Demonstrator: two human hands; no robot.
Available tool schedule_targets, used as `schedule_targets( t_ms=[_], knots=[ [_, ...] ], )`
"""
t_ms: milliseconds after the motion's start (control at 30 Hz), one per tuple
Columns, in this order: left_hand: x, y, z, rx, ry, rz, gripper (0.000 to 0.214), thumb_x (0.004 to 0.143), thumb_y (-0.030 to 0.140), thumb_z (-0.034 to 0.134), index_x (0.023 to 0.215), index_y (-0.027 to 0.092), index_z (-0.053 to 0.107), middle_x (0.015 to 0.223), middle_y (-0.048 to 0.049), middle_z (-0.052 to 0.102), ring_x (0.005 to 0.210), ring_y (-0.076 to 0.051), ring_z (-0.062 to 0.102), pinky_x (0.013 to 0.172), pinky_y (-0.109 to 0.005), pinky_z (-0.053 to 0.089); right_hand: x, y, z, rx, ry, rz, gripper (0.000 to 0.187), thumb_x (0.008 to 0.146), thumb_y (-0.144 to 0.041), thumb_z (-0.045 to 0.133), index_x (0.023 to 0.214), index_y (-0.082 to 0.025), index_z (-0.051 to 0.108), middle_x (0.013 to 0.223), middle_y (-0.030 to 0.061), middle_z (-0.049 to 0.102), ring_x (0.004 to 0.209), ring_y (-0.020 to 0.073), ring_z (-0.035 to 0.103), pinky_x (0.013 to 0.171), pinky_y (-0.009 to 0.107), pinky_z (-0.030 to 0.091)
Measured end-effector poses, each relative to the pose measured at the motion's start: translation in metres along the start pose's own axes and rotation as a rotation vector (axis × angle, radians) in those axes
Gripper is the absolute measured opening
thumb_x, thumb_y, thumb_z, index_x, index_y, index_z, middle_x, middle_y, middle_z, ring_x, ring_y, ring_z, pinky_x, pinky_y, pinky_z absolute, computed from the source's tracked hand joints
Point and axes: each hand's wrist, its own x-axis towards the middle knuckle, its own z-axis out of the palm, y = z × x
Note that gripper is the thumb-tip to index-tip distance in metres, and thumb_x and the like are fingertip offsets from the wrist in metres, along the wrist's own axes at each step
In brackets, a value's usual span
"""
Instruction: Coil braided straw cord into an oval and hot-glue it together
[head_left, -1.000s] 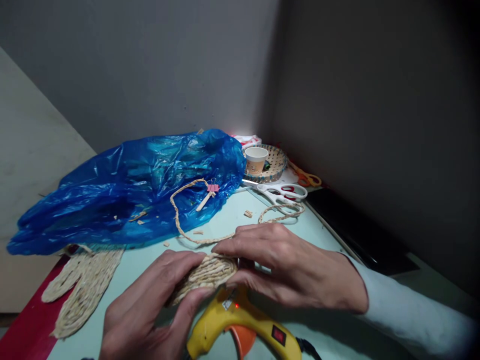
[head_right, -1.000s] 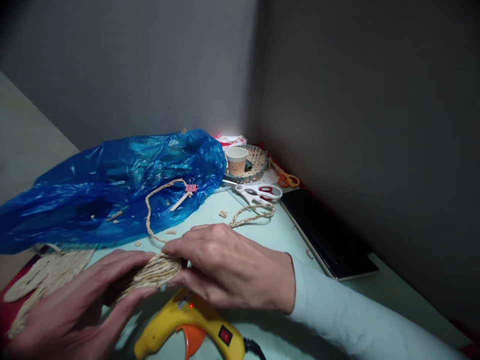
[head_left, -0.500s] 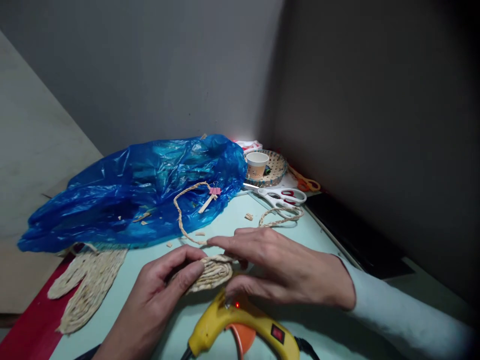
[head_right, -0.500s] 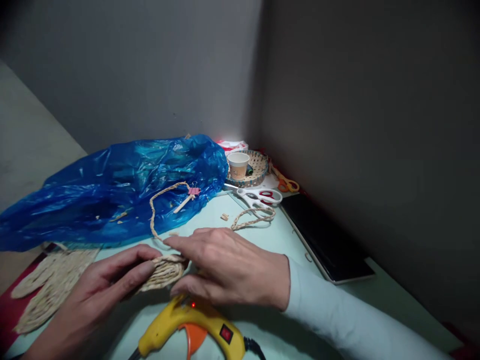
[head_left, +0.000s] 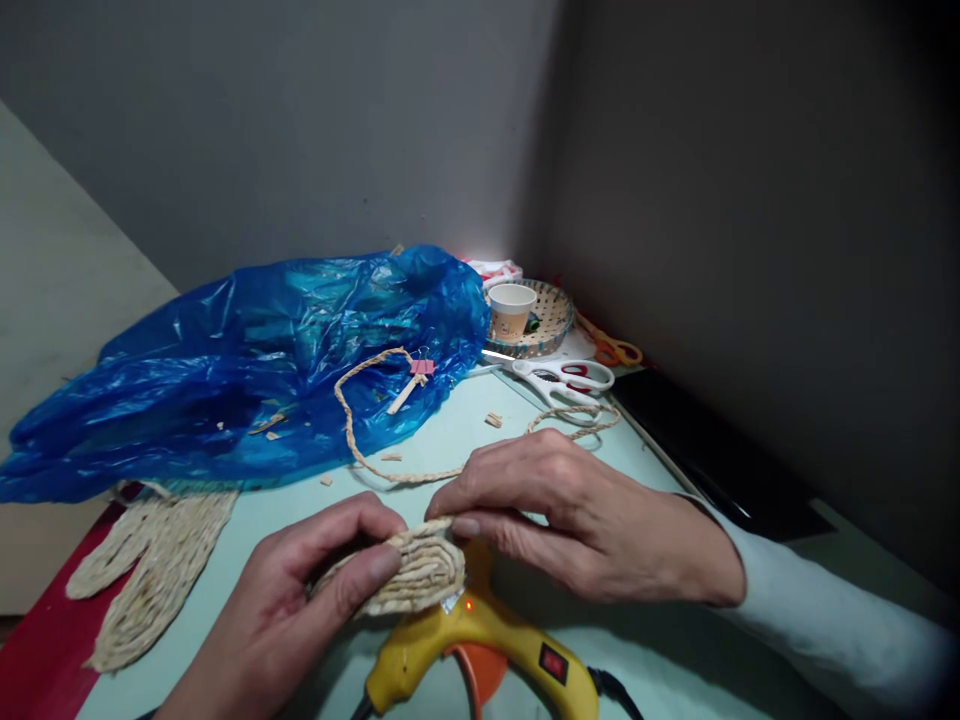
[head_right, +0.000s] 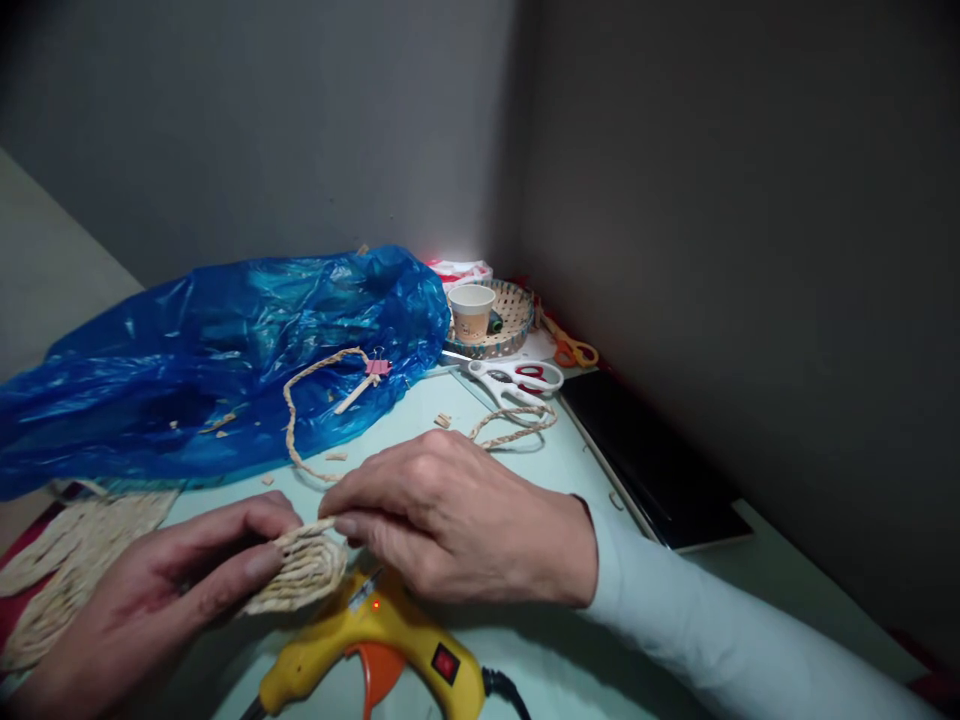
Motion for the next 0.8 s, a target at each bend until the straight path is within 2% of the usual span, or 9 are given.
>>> schedule_targets(
  t_ms=[167,367,600,700,800],
  knots=[
    [0.000,-0.004,0.000,0.047,0.009,0.084,0.020,0.087,0.044,0.064,0.076,0.031,0.073,0.070,0.0045,0.065,0.065,-0.013,0.061,0.061,-0.017,0.045,0.000,0.000,0.000,-0.034,0.021,-0.045,0.024,0.092,-0.002,0.055,0.108,-0.001,0.073,0.091,0.0106,0.075,0.081,0.0173,0.063,0.074,0.027,0.044],
    [-0.003,0.002,0.013,0.004,0.211,0.051,0.015,0.082,0.040,0.067,0.072,0.031,0.071,0.072,0.0062,0.067,0.069,-0.014,0.060,0.063,-0.018,0.044,-0.002,-0.001,0.001,-0.170,-0.007,-0.043,0.025,0.090,-0.005,0.054,0.104,-0.005,0.075,0.073,0.0043,0.067,0.070,0.0165,0.053,0.064,0.029,0.038],
    [-0.004,0.002,0.018,0.063,0.329,0.102,0.012,0.082,0.036,0.068,0.072,0.030,0.072,0.073,0.0061,0.070,0.070,-0.015,0.060,0.065,-0.020,0.043,-0.005,-0.001,0.006,-0.406,-0.071,-0.076,0.025,0.086,-0.008,0.052,0.102,-0.009,0.071,0.075,0.0031,0.062,0.069,0.0180,0.048,0.058,0.033,0.031],
    [-0.001,0.000,0.015,0.099,0.284,0.138,0.013,0.085,0.034,0.065,0.074,0.029,0.071,0.074,0.0052,0.069,0.070,-0.015,0.061,0.066,-0.021,0.043,-0.005,-0.001,0.010,-0.488,-0.110,-0.050,0.018,0.084,-0.010,0.054,0.096,-0.011,0.066,0.079,0.0037,0.061,0.071,0.0184,0.047,0.056,0.033,0.029],
    [0.003,-0.003,0.013,0.127,0.197,0.174,0.016,0.089,0.033,0.062,0.076,0.027,0.070,0.073,0.0041,0.068,0.069,-0.015,0.061,0.064,-0.022,0.044,-0.003,-0.003,0.015,-0.480,-0.146,0.015,0.017,0.094,-0.020,0.051,0.103,-0.011,0.062,0.088,0.0050,0.063,0.076,0.0192,0.050,0.061,0.032,0.034]
  ],
)
